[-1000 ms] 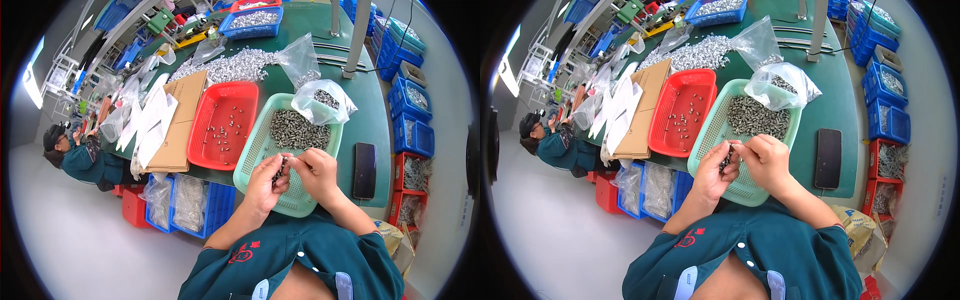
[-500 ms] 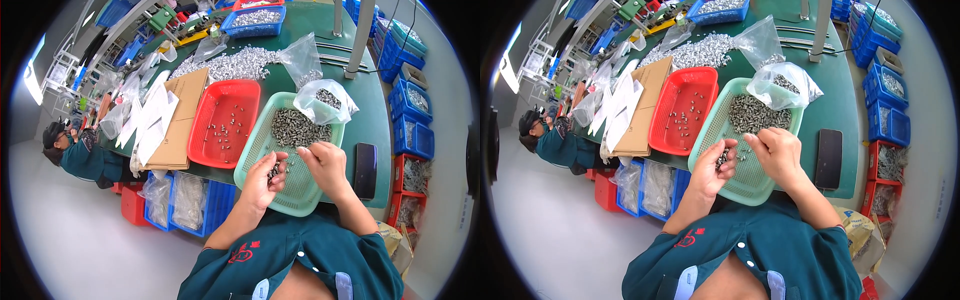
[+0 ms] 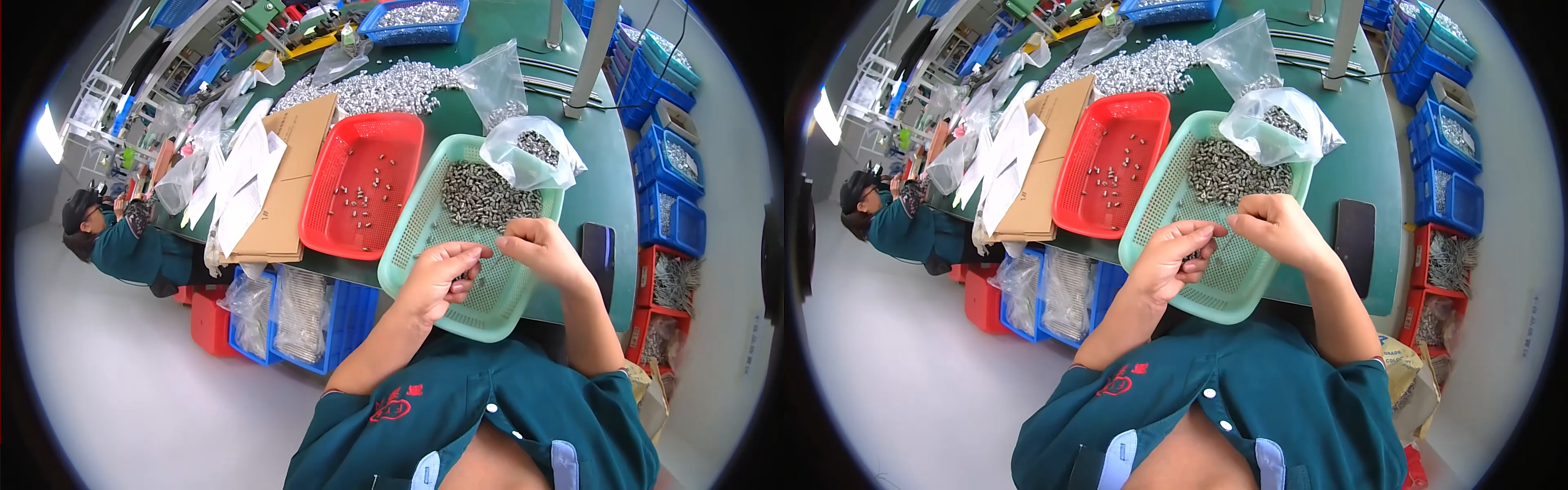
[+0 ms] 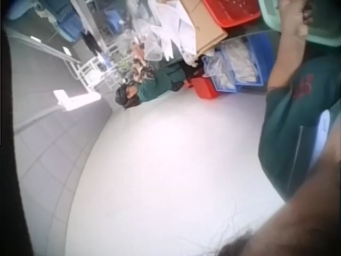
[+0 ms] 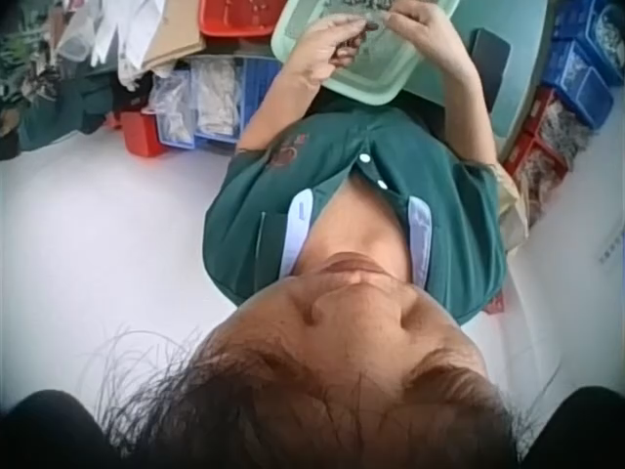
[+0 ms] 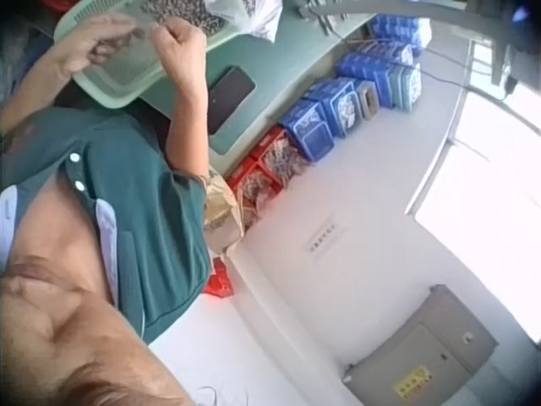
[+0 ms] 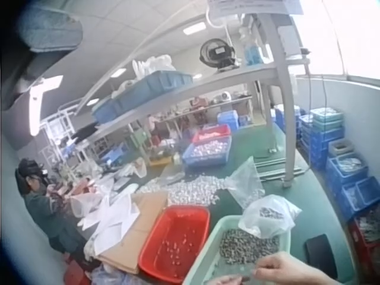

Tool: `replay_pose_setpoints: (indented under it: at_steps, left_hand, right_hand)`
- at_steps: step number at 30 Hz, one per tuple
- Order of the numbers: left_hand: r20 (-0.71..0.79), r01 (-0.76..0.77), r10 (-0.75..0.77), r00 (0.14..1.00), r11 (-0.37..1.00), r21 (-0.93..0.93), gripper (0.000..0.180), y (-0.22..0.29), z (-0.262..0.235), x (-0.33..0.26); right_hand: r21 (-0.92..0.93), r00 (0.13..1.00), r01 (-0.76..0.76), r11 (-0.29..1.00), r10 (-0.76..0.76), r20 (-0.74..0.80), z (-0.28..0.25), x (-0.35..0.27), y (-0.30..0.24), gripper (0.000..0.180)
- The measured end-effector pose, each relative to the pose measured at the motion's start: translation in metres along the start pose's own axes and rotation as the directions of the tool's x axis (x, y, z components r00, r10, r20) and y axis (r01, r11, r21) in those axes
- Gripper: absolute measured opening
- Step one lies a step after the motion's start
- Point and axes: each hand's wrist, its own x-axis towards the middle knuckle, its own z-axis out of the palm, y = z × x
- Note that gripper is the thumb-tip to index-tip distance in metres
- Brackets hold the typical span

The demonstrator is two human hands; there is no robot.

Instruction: Inspecting and sorting small metal components at an industrial workbench.

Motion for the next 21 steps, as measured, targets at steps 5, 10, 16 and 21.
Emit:
replay_pose_setpoints:
  at_steps: [5,10,16,21]
  left_hand:
    - [0.043,0.026,-0.029,0.999,0.998,0.054,0.024,0.000,0.001,0.003]
    - [0.058,0.020,-0.010,0.998,0.984,-0.176,0.027,0.000,-0.002,-0.001]
    - [0.116,0.026,0.006,0.993,0.962,-0.272,0.028,-0.001,-0.004,-0.002]
    - [0.093,0.013,0.015,0.996,0.957,-0.290,0.028,0.000,-0.002,-0.004]
  right_hand:
    - [0.029,0.999,-0.036,0.999,0.037,-0.032,0.004,0.002,-0.008,0.025]
    - [0.040,0.980,0.080,0.996,-0.071,-0.183,0.010,-0.006,-0.004,0.019]
    - [0.059,0.954,0.155,0.986,-0.134,-0.268,0.022,-0.017,-0.004,0.013]
    - [-0.024,0.937,0.201,0.979,-0.199,-0.289,0.028,-0.017,-0.007,0.008]
